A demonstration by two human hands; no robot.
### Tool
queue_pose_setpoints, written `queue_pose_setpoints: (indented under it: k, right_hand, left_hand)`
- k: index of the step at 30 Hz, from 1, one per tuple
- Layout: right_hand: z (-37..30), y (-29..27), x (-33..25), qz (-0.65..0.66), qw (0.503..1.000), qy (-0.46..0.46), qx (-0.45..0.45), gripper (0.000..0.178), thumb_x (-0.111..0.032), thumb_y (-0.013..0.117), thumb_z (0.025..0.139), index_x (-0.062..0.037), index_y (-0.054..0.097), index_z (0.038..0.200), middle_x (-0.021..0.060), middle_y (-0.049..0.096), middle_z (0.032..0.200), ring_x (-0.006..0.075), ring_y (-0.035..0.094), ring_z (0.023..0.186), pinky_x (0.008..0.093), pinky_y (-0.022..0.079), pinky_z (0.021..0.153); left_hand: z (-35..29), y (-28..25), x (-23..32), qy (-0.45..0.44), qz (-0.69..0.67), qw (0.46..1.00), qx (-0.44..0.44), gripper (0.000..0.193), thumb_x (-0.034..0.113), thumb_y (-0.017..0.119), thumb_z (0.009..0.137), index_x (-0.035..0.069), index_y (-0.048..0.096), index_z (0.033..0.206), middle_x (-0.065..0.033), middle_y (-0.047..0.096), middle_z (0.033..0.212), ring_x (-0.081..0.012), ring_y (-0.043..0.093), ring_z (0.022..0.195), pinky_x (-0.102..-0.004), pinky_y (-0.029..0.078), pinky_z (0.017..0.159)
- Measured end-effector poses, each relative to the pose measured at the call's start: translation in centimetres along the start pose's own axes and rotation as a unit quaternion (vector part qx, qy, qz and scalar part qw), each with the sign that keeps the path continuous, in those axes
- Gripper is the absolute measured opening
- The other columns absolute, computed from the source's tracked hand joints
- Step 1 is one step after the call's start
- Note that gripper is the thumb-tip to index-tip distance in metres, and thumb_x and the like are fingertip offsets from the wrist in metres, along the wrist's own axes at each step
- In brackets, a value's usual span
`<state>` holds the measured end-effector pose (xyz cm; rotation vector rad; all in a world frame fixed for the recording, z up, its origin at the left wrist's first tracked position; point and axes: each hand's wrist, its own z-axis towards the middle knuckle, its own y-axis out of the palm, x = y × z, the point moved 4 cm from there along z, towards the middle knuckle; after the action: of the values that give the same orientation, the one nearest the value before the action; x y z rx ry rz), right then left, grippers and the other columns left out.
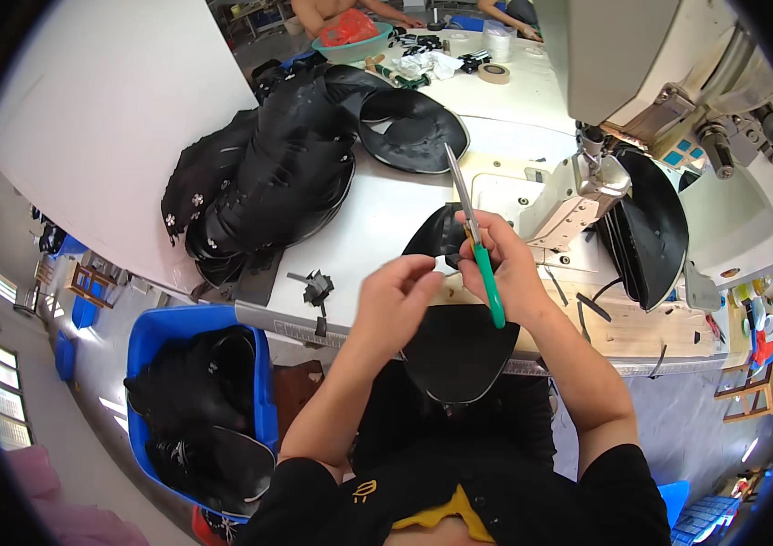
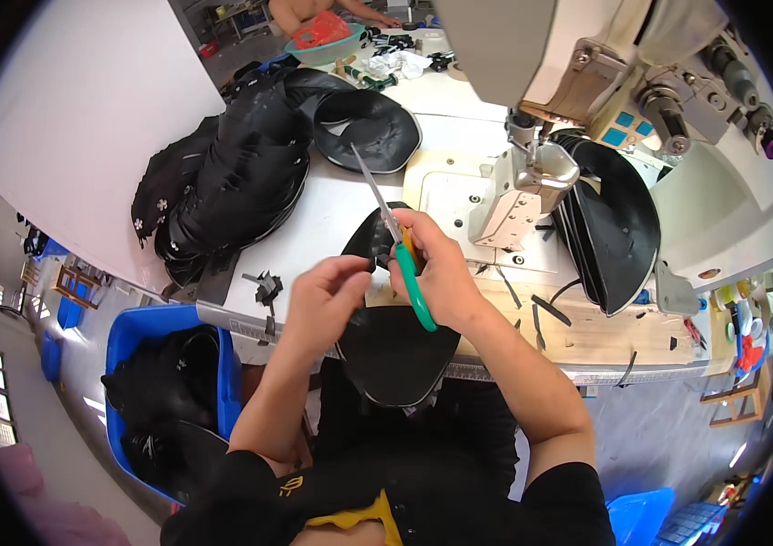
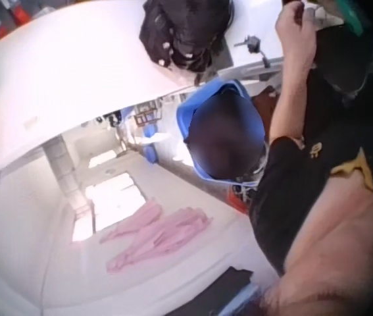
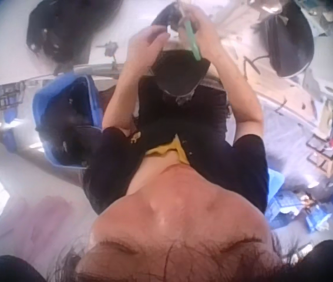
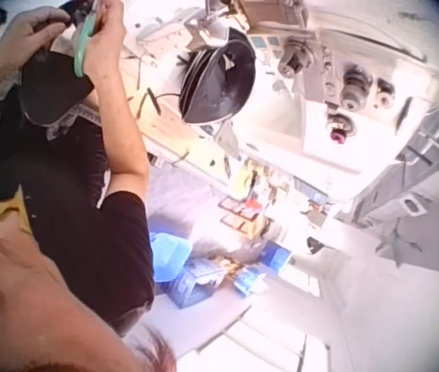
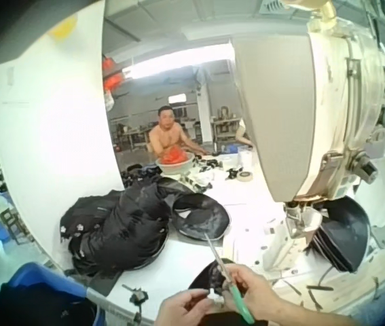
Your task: The person uses green-handled scissors to trim the edges of black fabric pieces on a workbench. They handle the items one at a time, cutting away excess material and placing the trimmed pieces into a blue bin.
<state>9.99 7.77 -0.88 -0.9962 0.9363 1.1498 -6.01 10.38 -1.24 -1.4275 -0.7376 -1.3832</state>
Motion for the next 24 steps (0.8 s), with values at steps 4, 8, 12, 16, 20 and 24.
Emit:
queue_pose_setpoints:
  k: [4, 8, 12, 16, 20, 24]
  right_hand:
    - [-0.2, 0.9, -1.1, -0.054, 0.997, 0.040, -0.044, 0.052, 0.008, 0.058, 0.076, -0.0109, 0.048, 0.123, -0.0005, 0.051, 0.081, 0.0065, 0.048, 0.073, 0.0203, 0.042, 0.066]
    - [-0.1, 0.7, -1.1, -0.072, 0.996, 0.035, -0.048, 0.051, 0.006, 0.061, 0.074, -0.0055, 0.047, 0.121, 0.0023, 0.052, 0.076, 0.0088, 0.048, 0.069, 0.0233, 0.043, 0.065]
    - [0.5, 0.7, -1.1, -0.030, 0.998, 0.035, -0.036, 0.051, 0.007, 0.060, 0.072, -0.0020, 0.047, 0.120, 0.0025, 0.053, 0.076, 0.0082, 0.048, 0.067, 0.0231, 0.043, 0.062]
    - [3.0, -2.2, -3.2, 0.061, 0.994, 0.026, 0.082, 0.049, 0.008, 0.057, 0.074, -0.0035, 0.047, 0.120, 0.0007, 0.050, 0.077, 0.0053, 0.047, 0.066, 0.0190, 0.040, 0.057]
    - [3.7, -1.1, -4.9, 0.034, 0.995, 0.079, -0.041, 0.049, 0.007, 0.055, 0.076, -0.0077, 0.049, 0.122, -0.0008, 0.051, 0.083, 0.0034, 0.046, 0.064, 0.0168, 0.037, 0.053]
    - [2.1, 0.5, -3.3, 0.017, 0.990, 0.077, -0.120, 0.048, 0.007, 0.055, 0.077, -0.0064, 0.049, 0.123, -0.0010, 0.048, 0.080, 0.0044, 0.045, 0.064, 0.0181, 0.039, 0.056]
  left_hand:
    - [-0.2, 1.4, -0.8, -0.040, -0.086, 0.995, -0.003, 0.018, 0.010, 0.060, 0.087, -0.004, 0.062, 0.097, -0.0038, 0.060, 0.072, -0.0074, 0.054, 0.063, -0.0234, 0.044, 0.057]
    - [0.0, 1.9, -1.6, 0.033, -0.033, 0.998, 0.032, 0.012, 0.006, 0.059, 0.084, -0.005, 0.063, 0.087, -0.0053, 0.059, 0.070, -0.0101, 0.054, 0.061, -0.0254, 0.043, 0.055]
    - [0.3, 2.4, -3.0, 0.086, 0.000, 0.995, 0.057, 0.009, 0.003, 0.057, 0.084, -0.005, 0.062, 0.086, -0.0047, 0.058, 0.069, -0.0098, 0.054, 0.060, -0.0243, 0.043, 0.054]
    - [-1.0, 2.5, -4.0, 0.067, -0.066, 0.992, 0.081, 0.010, 0.003, 0.055, 0.087, -0.003, 0.063, 0.089, -0.0037, 0.060, 0.072, -0.0077, 0.055, 0.060, -0.0209, 0.045, 0.055]
    - [-1.7, 2.9, -1.6, -0.033, -0.193, 0.980, 0.031, 0.014, 0.007, 0.053, 0.090, -0.002, 0.064, 0.094, -0.0059, 0.064, 0.082, -0.0105, 0.060, 0.067, -0.0223, 0.047, 0.059]
    - [-0.7, 2.3, -0.1, -0.020, -0.191, 0.981, -0.018, 0.017, 0.011, 0.051, 0.092, 0.000, 0.064, 0.092, -0.0046, 0.064, 0.077, -0.0097, 0.061, 0.067, -0.0220, 0.046, 0.060]
